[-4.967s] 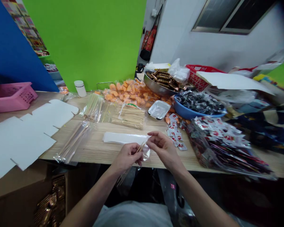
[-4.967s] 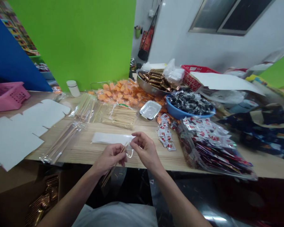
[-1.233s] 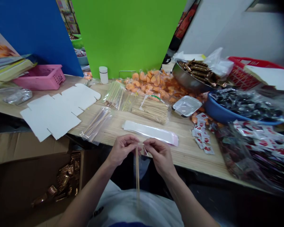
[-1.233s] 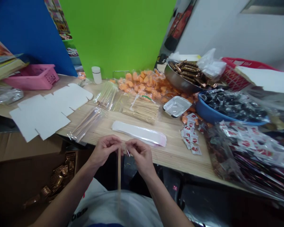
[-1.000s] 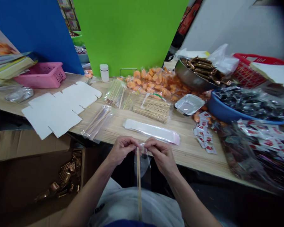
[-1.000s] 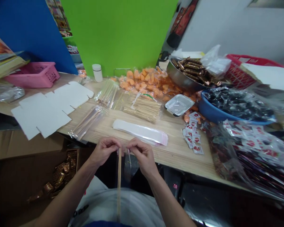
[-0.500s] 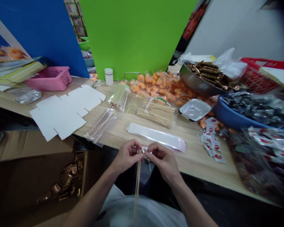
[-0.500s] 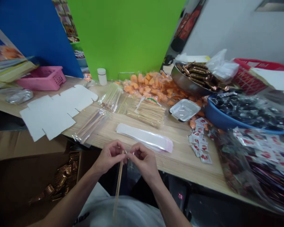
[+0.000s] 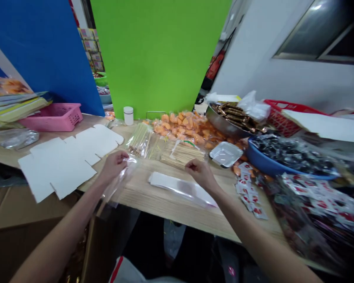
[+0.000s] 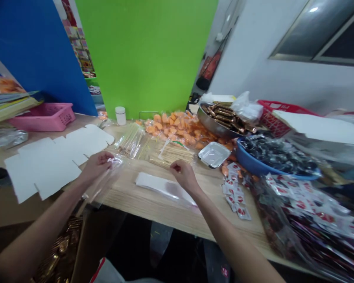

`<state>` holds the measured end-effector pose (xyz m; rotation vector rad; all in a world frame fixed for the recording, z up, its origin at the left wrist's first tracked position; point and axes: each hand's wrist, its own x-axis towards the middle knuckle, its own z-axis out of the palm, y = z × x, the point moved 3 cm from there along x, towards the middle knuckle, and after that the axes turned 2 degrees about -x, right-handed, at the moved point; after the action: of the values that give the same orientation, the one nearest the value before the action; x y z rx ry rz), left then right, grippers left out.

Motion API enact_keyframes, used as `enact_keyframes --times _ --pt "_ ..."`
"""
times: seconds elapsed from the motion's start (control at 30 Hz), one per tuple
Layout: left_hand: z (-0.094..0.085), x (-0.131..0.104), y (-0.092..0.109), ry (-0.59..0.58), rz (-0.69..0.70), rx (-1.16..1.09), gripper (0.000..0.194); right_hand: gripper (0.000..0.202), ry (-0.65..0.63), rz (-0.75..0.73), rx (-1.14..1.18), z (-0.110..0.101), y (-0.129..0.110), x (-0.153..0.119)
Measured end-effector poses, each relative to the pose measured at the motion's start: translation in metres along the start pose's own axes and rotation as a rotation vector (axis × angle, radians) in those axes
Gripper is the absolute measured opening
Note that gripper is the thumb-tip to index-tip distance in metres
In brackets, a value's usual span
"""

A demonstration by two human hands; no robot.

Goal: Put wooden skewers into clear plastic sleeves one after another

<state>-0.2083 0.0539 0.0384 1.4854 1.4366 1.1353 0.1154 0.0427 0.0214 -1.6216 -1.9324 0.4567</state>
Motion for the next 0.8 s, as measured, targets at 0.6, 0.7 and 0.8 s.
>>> enact_keyframes --times 0.6,0.7,0.8 --pt "0.089 -0.04 0.023 -0.01 0.45 0.509 0.012 0.021 -0.249 0.005 -0.57 0.011 0.04 0.072" --pt "0.12 -0.053 0.031 -0.079 0.437 0.407 0.008 0.026 -0.248 -0.026 -0.603 0.0 0.035 0.07" --pt "0.146 -0.062 0.038 -0.144 0.371 0.303 0.007 0.027 -0.273 -0.044 -0.623 -0.006 0.036 0.067"
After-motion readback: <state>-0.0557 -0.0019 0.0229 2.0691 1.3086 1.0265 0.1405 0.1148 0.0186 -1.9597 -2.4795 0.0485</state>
